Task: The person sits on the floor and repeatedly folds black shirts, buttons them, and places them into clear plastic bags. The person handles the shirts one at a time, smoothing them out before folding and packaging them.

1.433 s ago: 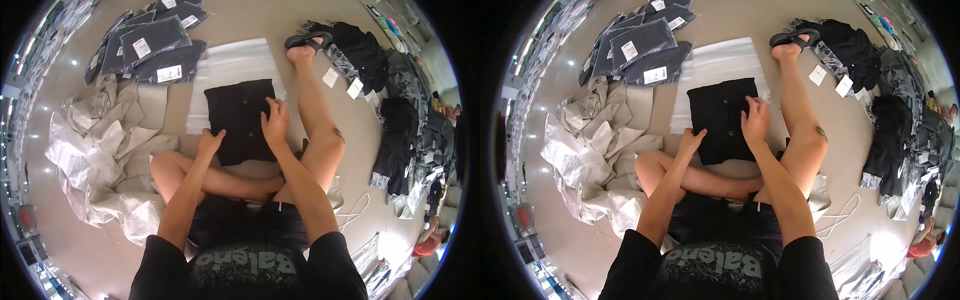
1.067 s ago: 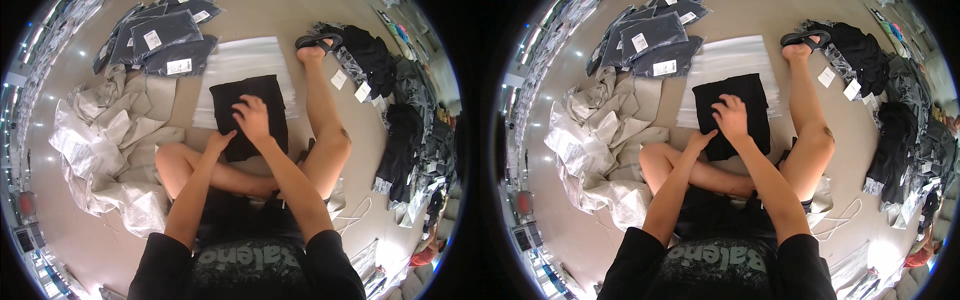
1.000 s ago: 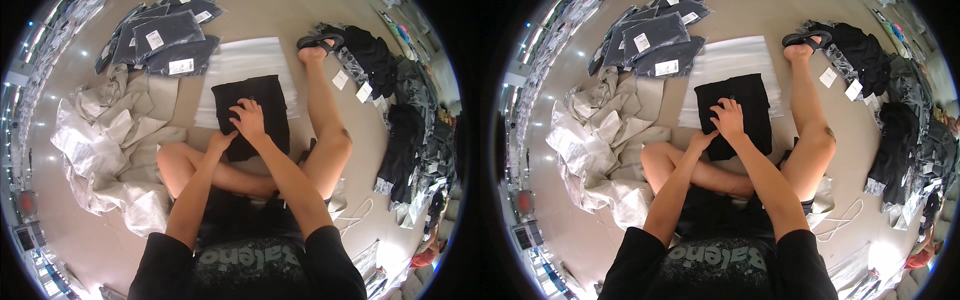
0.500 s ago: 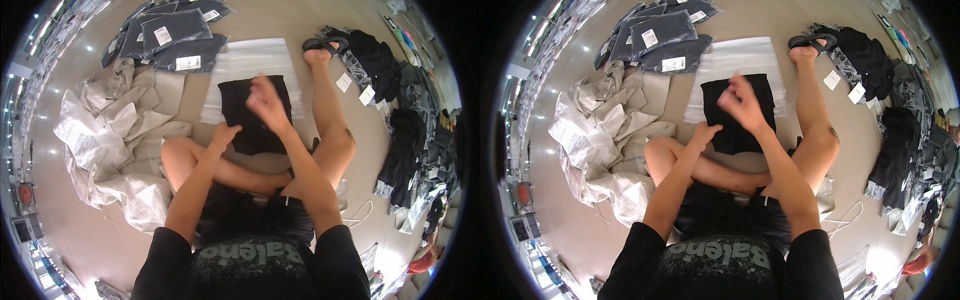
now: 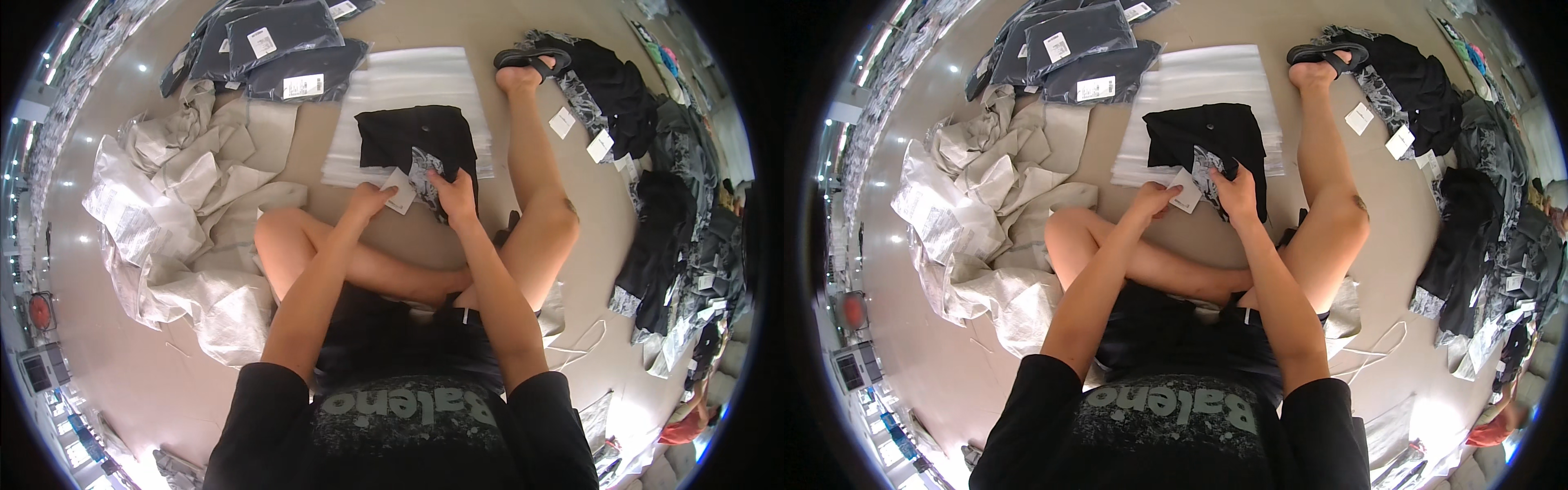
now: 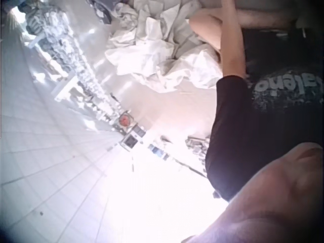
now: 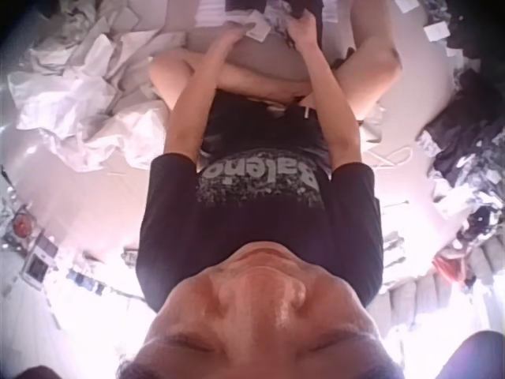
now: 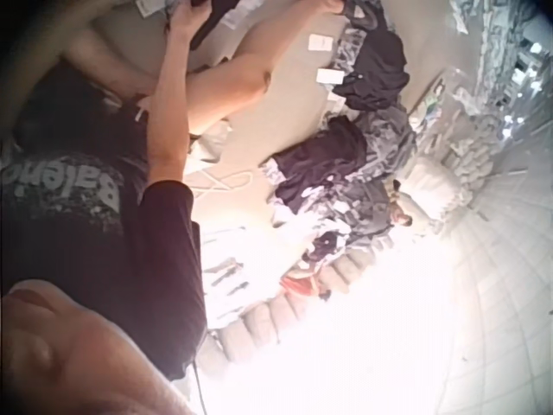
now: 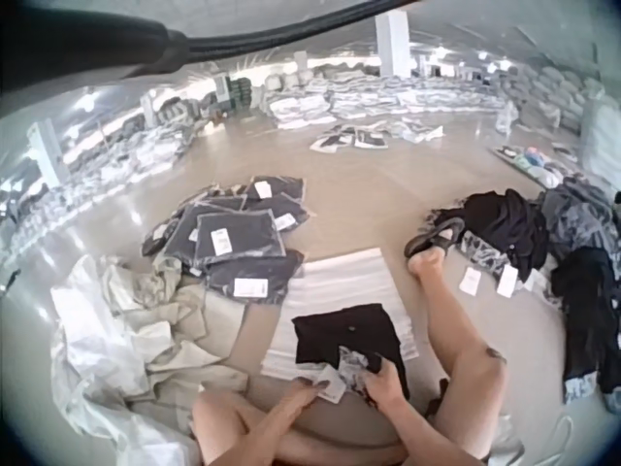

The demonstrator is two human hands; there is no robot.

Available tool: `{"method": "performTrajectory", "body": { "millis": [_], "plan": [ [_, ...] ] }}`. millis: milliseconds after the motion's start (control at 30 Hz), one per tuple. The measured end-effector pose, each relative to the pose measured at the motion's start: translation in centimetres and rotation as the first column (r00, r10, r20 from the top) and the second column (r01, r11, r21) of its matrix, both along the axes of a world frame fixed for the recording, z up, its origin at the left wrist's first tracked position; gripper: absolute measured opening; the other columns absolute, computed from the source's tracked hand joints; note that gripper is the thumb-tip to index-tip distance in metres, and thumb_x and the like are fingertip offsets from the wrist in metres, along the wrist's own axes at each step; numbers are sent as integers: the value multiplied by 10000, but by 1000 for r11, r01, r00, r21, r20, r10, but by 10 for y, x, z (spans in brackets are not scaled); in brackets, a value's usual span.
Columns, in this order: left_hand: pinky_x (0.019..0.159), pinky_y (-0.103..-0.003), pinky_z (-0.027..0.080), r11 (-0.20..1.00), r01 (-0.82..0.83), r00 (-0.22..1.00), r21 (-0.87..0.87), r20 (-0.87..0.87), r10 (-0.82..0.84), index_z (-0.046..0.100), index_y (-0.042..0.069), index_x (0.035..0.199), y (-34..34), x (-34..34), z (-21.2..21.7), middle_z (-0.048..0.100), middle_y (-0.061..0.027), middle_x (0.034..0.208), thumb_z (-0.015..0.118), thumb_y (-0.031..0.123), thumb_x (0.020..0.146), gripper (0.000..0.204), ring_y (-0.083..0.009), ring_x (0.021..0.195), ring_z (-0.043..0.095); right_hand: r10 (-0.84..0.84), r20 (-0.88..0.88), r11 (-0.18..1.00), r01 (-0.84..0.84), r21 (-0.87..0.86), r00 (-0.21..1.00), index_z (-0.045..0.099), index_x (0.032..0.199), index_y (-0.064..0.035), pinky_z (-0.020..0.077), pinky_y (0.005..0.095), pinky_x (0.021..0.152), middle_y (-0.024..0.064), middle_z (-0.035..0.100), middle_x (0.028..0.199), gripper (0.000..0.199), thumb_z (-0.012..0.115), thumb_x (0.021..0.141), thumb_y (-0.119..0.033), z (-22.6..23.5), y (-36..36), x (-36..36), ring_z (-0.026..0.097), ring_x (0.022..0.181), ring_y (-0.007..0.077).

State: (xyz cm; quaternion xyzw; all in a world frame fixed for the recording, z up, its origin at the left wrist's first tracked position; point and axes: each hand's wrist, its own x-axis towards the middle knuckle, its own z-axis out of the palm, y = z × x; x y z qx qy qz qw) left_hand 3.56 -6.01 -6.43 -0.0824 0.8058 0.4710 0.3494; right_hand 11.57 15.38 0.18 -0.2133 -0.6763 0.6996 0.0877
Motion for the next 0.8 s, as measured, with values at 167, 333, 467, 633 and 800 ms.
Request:
{"method": "performTrajectory", "body": {
  "millis": [167,333,467,633,800],
  "plan": [
    [492,-309,486,961,-177,982,214,102,158,759,-2,1072,36,31,13,753,-95,823,784,272,935,307,-188,569,679,-39,54,998,36,51,998,724,1251,47,554,334,894,79,790,1076,304,757,976,-78,10,1,3,683,957,130],
    [571,-377,561,983,-73,997,167,18,71,737,-10,1153,-26,18,72,778,-122,957,712,187,929,299,-243,799,753,-34,6,968,31,250,999,712,1327,-13,574,347,883,147,800,1111,394,781,948,-96,11,7,8,749,952,246],
    [650,-426,568,972,62,937,-228,-321,-135,687,-8,1059,-78,-8,82,739,-161,945,689,173,919,229,-303,796,728,254,12,853,-229,470,967,717,1379,-104,554,439,1027,190,747,1308,424,757,970,-205,43,-12,22,722,1182,361],
    [810,-566,485,931,-96,613,-353,-758,-224,577,31,870,-21,12,69,634,-210,940,740,151,855,203,-475,899,615,494,390,251,-557,792,777,747,1372,-171,363,612,1215,142,551,1597,443,698,957,-316,35,-46,38,440,1523,366],
    [931,-525,461,954,-81,529,-289,-824,-205,598,29,886,37,39,51,565,-215,1091,858,308,870,382,-447,1085,527,593,547,240,-779,580,590,839,1104,-154,544,521,1041,154,764,1221,297,615,909,-147,13,-3,13,703,1189,367]
  ]
}}
